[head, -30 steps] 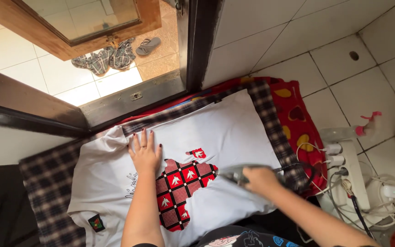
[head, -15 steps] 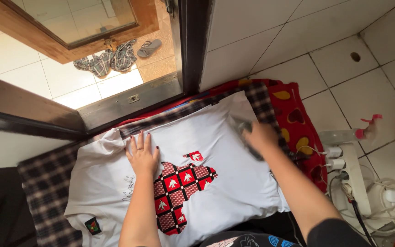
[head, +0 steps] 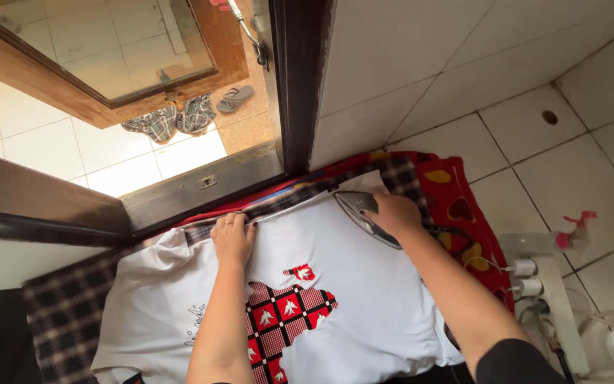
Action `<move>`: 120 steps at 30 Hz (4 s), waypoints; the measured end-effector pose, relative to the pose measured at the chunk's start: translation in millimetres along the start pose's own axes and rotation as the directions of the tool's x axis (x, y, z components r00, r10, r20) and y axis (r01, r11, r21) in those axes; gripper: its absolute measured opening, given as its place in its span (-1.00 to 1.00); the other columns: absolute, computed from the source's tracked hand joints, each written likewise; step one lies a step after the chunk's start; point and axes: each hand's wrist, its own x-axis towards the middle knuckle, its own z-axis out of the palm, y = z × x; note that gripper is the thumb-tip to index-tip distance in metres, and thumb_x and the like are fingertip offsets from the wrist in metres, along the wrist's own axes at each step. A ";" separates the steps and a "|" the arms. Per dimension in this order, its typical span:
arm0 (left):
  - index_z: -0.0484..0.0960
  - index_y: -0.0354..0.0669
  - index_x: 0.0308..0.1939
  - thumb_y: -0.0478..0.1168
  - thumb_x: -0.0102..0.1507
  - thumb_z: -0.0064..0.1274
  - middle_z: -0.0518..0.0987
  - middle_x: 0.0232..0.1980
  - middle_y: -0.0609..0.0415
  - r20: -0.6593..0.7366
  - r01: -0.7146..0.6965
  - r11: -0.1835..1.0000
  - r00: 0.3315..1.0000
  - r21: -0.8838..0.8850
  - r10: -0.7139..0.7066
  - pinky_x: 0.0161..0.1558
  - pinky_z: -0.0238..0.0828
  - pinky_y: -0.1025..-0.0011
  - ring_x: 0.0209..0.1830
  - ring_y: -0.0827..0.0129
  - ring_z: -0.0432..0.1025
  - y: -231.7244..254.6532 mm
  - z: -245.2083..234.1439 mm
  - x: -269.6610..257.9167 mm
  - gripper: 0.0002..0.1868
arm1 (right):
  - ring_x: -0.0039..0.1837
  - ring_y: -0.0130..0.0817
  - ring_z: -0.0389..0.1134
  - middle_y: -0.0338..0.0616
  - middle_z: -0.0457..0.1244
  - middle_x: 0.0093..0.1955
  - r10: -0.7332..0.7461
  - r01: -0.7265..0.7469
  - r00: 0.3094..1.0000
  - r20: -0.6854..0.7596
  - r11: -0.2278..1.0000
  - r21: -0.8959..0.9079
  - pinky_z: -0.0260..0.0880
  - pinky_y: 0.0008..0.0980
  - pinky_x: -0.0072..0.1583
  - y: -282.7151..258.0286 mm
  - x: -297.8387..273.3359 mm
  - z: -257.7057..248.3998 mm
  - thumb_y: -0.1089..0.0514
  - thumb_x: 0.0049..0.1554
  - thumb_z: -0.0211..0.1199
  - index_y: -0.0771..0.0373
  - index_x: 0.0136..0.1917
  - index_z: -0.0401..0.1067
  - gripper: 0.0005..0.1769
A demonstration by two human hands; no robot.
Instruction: The recorder is ironing a white t-shirt on a checkered surface.
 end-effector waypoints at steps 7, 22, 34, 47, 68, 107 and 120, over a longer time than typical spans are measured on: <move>0.59 -0.07 -0.20 0.00 0.19 0.20 0.56 -0.10 0.10 0.014 -0.072 0.997 0.997 -0.034 0.072 0.05 0.27 0.10 0.02 0.11 0.40 -13.5 -1.5 5.9 -0.73 | -0.18 0.04 0.45 -0.01 0.40 -0.22 -0.439 0.442 0.888 0.138 0.897 0.015 0.42 0.02 -0.12 -82.6 -31.2 28.5 -0.42 -0.03 0.36 0.12 -0.11 0.47 -0.42; 0.59 -0.10 -0.21 -0.12 0.19 0.17 0.55 -0.14 0.06 -0.036 -0.074 0.990 0.997 -0.123 0.070 0.01 0.28 0.09 -0.04 0.08 0.41 -15.0 -1.5 5.5 -0.81 | -0.14 0.01 0.43 -0.06 0.40 -0.25 -0.319 0.323 0.943 0.091 0.946 -0.032 0.42 0.01 -0.11 -92.2 29.3 7.0 -0.36 -0.02 0.39 0.14 -0.15 0.47 -0.46; 0.59 -0.09 -0.20 -0.19 0.20 0.11 0.55 -0.14 0.08 -0.064 -0.071 0.981 0.996 -0.178 0.061 0.02 0.28 0.09 -0.05 0.09 0.41 -17.1 1.8 9.7 -0.87 | -0.15 0.00 0.45 -0.08 0.41 -0.22 -0.323 0.324 0.941 0.104 0.946 0.004 0.44 -0.03 -0.10 -104.7 38.0 -3.9 -0.38 -0.01 0.38 0.08 -0.14 0.51 -0.49; 0.59 -0.08 -0.21 -0.18 0.22 0.09 0.55 -0.16 0.07 -0.021 -0.075 0.987 0.997 -0.145 0.073 0.01 0.28 0.09 -0.05 0.09 0.41 -17.4 -2.1 7.4 -0.88 | -0.13 -0.03 0.46 -0.10 0.41 -0.21 -0.316 0.318 0.947 0.058 0.947 -0.036 0.44 -0.03 -0.08 -51.9 30.2 4.4 -0.38 -0.05 0.37 0.10 -0.10 0.50 -0.45; 0.64 0.07 -0.05 0.12 0.11 0.20 0.61 0.11 0.17 0.441 -0.070 0.839 0.873 0.539 -0.210 0.39 0.10 0.01 0.27 0.32 0.38 -98.7 -132.8 -19.0 -0.59 | 0.17 -0.08 0.39 -0.08 0.37 0.15 0.182 -0.248 0.882 -0.435 0.964 -0.099 0.40 -0.12 0.15 64.7 -16.6 -33.3 -0.07 0.07 0.30 0.17 0.23 0.45 -0.49; 0.44 -0.01 0.24 -0.43 0.41 -0.18 0.52 0.06 0.15 -0.307 -0.206 0.361 0.919 -0.910 -0.249 -0.15 0.49 0.50 -0.03 0.49 0.47 52.4 -477.9 -7.5 -0.64 | 0.20 -0.36 0.38 -0.15 0.20 0.16 -0.049 0.691 0.707 -0.705 0.261 0.674 0.48 -0.18 0.35 4.5 -41.3 -285.1 0.40 0.44 -0.10 0.42 0.25 0.25 -0.83; 0.67 0.13 -0.01 -0.35 -0.06 0.24 0.66 -0.08 0.10 0.073 0.446 0.891 0.895 -0.082 -0.441 -0.05 0.53 0.23 -0.10 0.12 0.60 15.7 -368.9 -288.2 -0.48 | 0.24 -0.40 0.34 -0.15 0.34 0.13 -0.036 0.360 0.930 -0.367 0.296 0.885 0.26 -0.49 0.32 129.0 -172.9 -46.6 0.45 0.13 -0.02 0.33 0.00 0.45 -0.73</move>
